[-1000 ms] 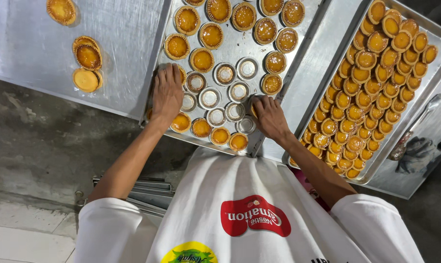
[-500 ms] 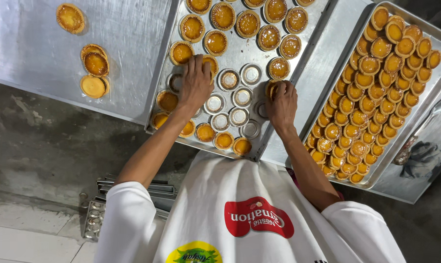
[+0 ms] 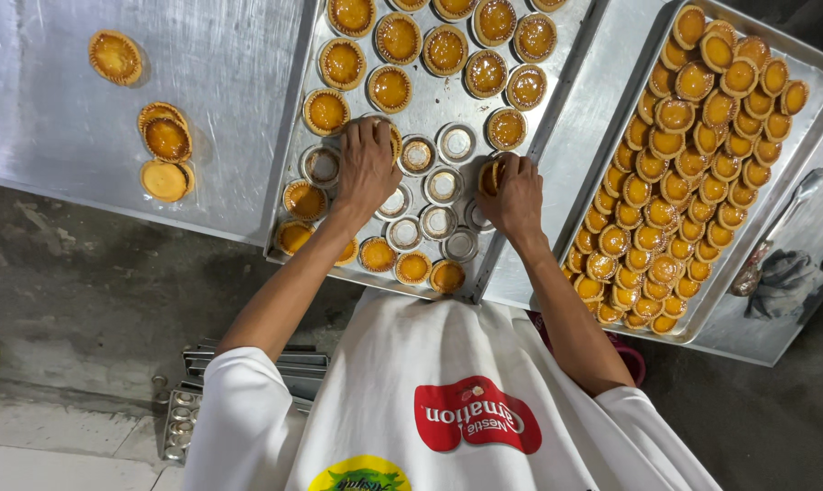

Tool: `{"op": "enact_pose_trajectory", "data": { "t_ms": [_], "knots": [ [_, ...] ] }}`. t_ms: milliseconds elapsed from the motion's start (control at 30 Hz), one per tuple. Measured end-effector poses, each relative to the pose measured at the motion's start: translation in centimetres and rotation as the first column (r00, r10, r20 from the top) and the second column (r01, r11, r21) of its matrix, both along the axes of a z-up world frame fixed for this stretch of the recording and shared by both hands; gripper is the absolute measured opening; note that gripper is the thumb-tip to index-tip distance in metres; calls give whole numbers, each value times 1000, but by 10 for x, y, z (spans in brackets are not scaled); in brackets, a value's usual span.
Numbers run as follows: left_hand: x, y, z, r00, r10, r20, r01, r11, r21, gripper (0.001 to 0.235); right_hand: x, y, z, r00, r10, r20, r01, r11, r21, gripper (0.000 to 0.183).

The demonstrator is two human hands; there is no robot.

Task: The person picks up individual custard tarts from baking trays and places them into small metal tins.

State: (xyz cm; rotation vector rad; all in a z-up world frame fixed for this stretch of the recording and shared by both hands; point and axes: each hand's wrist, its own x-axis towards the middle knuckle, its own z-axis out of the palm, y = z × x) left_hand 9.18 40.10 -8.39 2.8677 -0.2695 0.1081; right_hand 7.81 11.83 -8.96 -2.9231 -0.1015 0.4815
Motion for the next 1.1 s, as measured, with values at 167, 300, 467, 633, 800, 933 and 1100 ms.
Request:
{"op": "enact_pose_trajectory", "data": {
  "t_ms": [167,300,467,633,800,933,1100],
  "knots": [
    [3,2,-8,987,81,-136,-106,976,-188,71,6,-7,-4,994,-88,-71,91,995,41,92],
    [20,5,-5,971,132,-201,-195,921,-338,72,35,4,27,970,-244,-20,238,921,309,82],
    [68,-6,-3,968,183,-170,-229,920,-317,75,66,5,-5,978,-118,170,81,974,211,70],
    [85,-21,-17,952,209,-224,-207,978,31,74,60,22,-5,968,-170,184,135,973,186,66],
    [77,-31,-15,973,219,-72,-188,934,303,49,56,25,-9,958,-95,271,69,992,105,72],
    [65,-32,-12,982,142,-125,-117,975,186,62,59,25,-19,973,-116,198,111,993,37,77],
    [74,-36,-13,984,76,-163,-69,997,46,74,60,25,-9,992,-98,82,95,995,42,78]
  ]
}}
